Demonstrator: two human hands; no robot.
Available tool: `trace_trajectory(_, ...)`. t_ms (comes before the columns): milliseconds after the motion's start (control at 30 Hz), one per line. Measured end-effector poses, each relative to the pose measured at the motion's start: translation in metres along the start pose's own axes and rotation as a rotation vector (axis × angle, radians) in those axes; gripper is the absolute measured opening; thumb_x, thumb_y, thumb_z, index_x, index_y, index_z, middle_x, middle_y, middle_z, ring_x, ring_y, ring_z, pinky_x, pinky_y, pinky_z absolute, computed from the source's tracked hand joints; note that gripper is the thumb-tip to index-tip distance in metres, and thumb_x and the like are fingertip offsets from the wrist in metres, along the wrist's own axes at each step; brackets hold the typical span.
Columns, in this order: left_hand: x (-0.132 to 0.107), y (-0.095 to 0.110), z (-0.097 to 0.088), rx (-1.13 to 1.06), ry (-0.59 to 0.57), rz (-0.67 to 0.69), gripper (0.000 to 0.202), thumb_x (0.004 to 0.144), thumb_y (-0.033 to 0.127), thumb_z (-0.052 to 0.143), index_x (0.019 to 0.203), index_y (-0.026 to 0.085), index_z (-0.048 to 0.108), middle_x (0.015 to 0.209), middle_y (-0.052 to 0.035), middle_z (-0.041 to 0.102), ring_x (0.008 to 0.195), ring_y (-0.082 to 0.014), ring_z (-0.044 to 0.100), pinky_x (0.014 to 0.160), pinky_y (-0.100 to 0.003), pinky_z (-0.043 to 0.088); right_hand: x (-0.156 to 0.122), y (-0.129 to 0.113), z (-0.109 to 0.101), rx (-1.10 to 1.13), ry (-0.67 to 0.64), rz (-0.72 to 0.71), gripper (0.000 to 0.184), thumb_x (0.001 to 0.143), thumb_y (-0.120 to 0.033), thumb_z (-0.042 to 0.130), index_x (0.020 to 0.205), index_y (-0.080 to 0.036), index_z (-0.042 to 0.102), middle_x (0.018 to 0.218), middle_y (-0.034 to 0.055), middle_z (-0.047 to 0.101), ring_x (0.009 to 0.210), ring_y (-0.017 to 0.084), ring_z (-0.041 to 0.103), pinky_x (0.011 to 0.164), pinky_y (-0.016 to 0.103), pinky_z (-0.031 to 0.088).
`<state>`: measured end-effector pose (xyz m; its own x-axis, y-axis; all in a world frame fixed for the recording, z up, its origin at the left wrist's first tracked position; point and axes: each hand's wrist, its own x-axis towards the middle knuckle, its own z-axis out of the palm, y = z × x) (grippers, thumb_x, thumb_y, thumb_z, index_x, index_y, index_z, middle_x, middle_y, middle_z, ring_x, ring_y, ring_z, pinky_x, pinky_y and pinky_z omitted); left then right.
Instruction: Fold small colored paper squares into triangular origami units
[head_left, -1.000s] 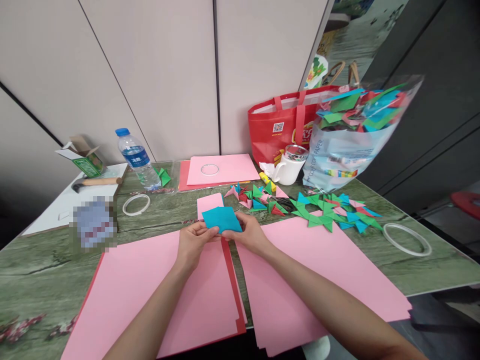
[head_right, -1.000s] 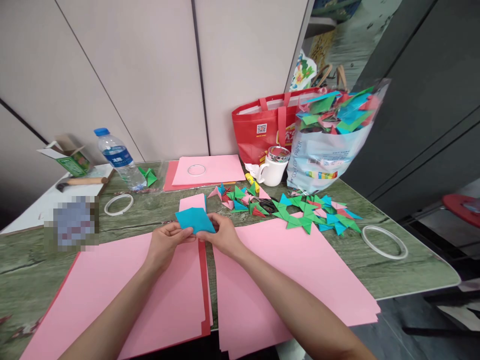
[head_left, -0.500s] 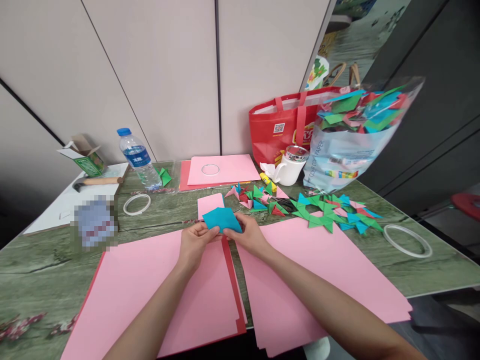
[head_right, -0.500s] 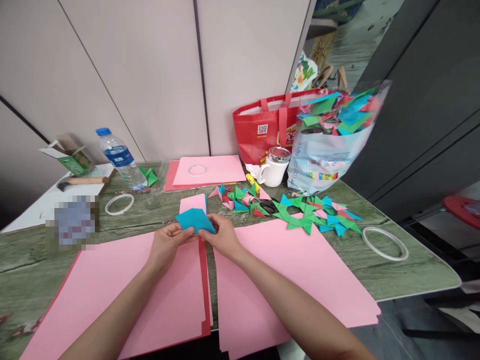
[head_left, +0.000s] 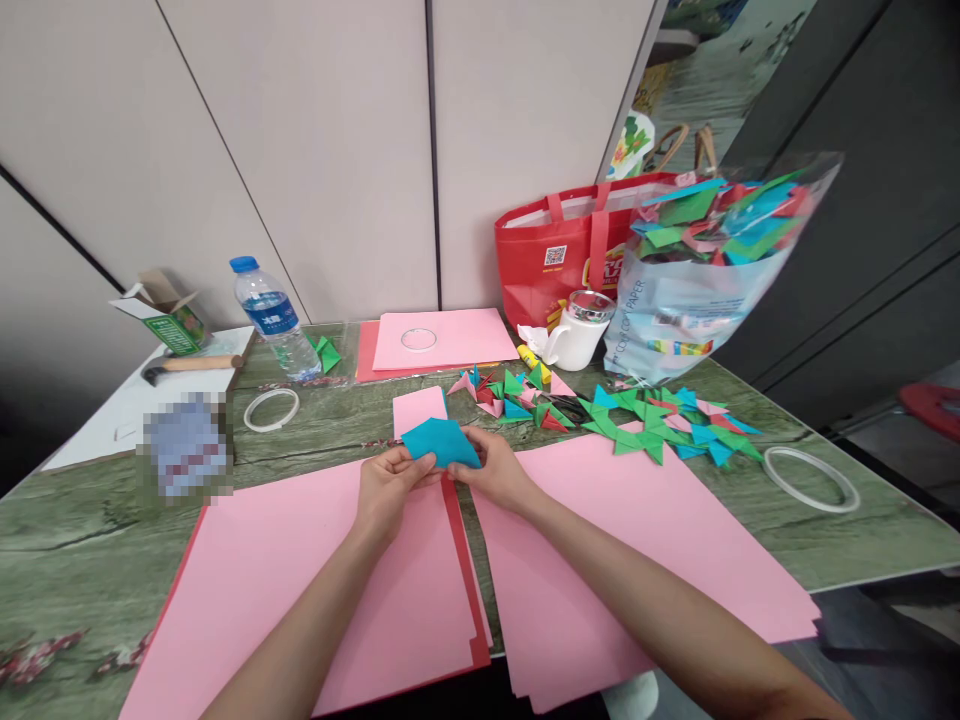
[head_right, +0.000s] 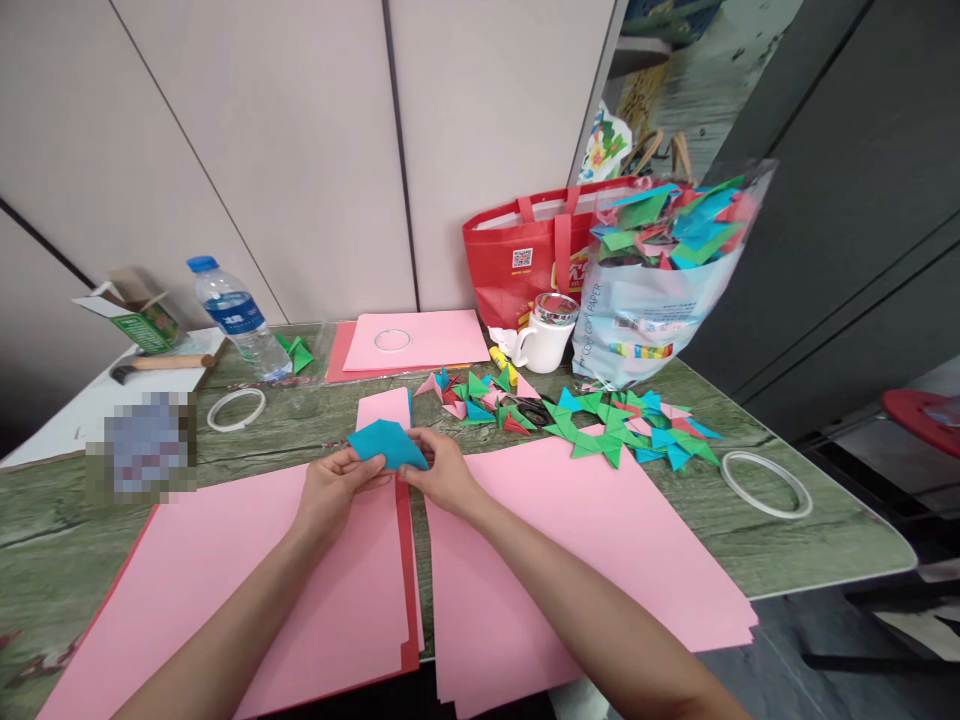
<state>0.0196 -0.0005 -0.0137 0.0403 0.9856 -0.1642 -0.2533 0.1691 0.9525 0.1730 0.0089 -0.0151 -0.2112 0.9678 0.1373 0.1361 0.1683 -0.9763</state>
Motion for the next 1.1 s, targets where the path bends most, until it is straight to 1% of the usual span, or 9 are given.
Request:
trace_trajectory(300, 0.001, 0.009, -0.004, 0.072, 0.029, 0.04, 0.026, 0.057, 0.03, 0.075, 0.072, 0.011, 0.066, 0.067, -0.0066, 0.071, 0.067, -0.0201, 0.066, 0.07, -0.032, 0.053, 0.002, 0.006, -0.003, 0.049, -0.069, -0.072, 0.041, 0.062, -0.008, 0.056, 0.102, -0.016, 0.055, 0.09, 0.0026, 0.063, 0.08, 0.017, 0.059, 0.072, 0.029, 0.047)
trace_trajectory(433, 0.0, 0.014, -0.005, 0.176, 0.008, 0.031, 0.026, 0.054, 0.032, 0.076, 0.066, 0.011, 0.066, 0.065, -0.007, 0.071, 0.063, -0.0205, 0.066, 0.067, -0.032, 0.054, 0.001, 0.003, -0.003, 0.052, -0.106, -0.04, 0.042, 0.062, -0.02, 0.065, 0.103, -0.017, 0.055, 0.091, 0.0032, 0.063, 0.079, 0.018, 0.059, 0.069, 0.03, 0.048)
trace_trajectory(500, 0.0, 0.015, -0.005, 0.223, -0.045, -0.015, 0.028, 0.053, 0.032, 0.076, 0.068, 0.011, 0.067, 0.066, -0.0075, 0.071, 0.061, -0.021, 0.066, 0.064, -0.032, 0.054, 0.002, 0.005, -0.003, 0.102, -0.041, 0.013, 0.04, 0.064, -0.026, 0.065, 0.101, -0.017, 0.054, 0.089, 0.0038, 0.063, 0.078, 0.018, 0.06, 0.067, 0.03, 0.049)
trace_trajectory(567, -0.001, 0.017, -0.005, 0.242, -0.08, -0.032, 0.029, 0.054, 0.032, 0.076, 0.074, 0.011, 0.068, 0.069, -0.0076, 0.071, 0.061, -0.0212, 0.066, 0.063, -0.032, 0.054, 0.004, 0.009, -0.004, 0.135, 0.058, 0.047, 0.033, 0.067, -0.027, 0.062, 0.098, -0.017, 0.053, 0.085, 0.0041, 0.063, 0.077, 0.018, 0.061, 0.067, 0.031, 0.05)
trace_trajectory(633, -0.001, 0.018, -0.005, 0.231, -0.096, -0.02, 0.031, 0.058, 0.033, 0.073, 0.079, 0.011, 0.068, 0.071, -0.0075, 0.072, 0.063, -0.0214, 0.066, 0.064, -0.033, 0.054, 0.006, 0.012, -0.005, 0.161, 0.083, 0.041, 0.033, 0.066, -0.024, 0.062, 0.096, -0.017, 0.051, 0.084, 0.0037, 0.063, 0.077, 0.017, 0.061, 0.068, 0.031, 0.05)
trace_trajectory(767, 0.001, 0.015, -0.006, 0.204, -0.08, 0.049, 0.04, 0.063, 0.036, 0.069, 0.095, 0.011, 0.066, 0.071, -0.0061, 0.072, 0.065, -0.0223, 0.066, 0.068, -0.036, 0.053, 0.005, 0.012, -0.005, 0.146, 0.067, 0.014, 0.045, 0.063, -0.018, 0.062, 0.105, -0.02, 0.045, 0.077, -0.0001, 0.061, 0.068, 0.015, 0.061, 0.061, 0.027, 0.05)
trace_trajectory(833, 0.002, 0.013, -0.007, 0.221, -0.05, 0.083, 0.048, 0.061, 0.036, 0.07, 0.103, 0.012, 0.064, 0.067, -0.0046, 0.071, 0.063, -0.0221, 0.066, 0.067, -0.036, 0.054, 0.003, 0.008, -0.004, 0.134, 0.052, -0.014, 0.044, 0.065, -0.017, 0.06, 0.107, -0.021, 0.045, 0.074, -0.0013, 0.06, 0.065, 0.014, 0.059, 0.058, 0.025, 0.049)
trace_trajectory(1000, -0.001, 0.013, -0.002, 0.271, 0.007, 0.167, 0.068, 0.066, 0.035, 0.066, 0.126, 0.011, 0.043, 0.06, 0.0011, 0.068, 0.062, -0.0186, 0.064, 0.068, -0.036, 0.054, 0.001, 0.005, -0.004, 0.026, 0.042, -0.045, 0.014, 0.071, -0.021, 0.056, 0.083, -0.018, 0.062, 0.08, 0.002, 0.064, 0.07, 0.016, 0.059, 0.063, 0.028, 0.048)
trace_trajectory(1100, -0.006, 0.015, 0.005, 0.249, -0.108, 0.216, 0.072, 0.07, 0.033, 0.062, 0.133, 0.017, 0.032, 0.082, -0.0018, 0.069, 0.072, -0.0181, 0.064, 0.07, -0.034, 0.053, 0.002, 0.007, -0.004, 0.016, 0.108, -0.023, 0.017, 0.073, -0.024, 0.055, 0.085, -0.018, 0.066, 0.082, 0.0036, 0.066, 0.073, 0.018, 0.059, 0.066, 0.031, 0.049)
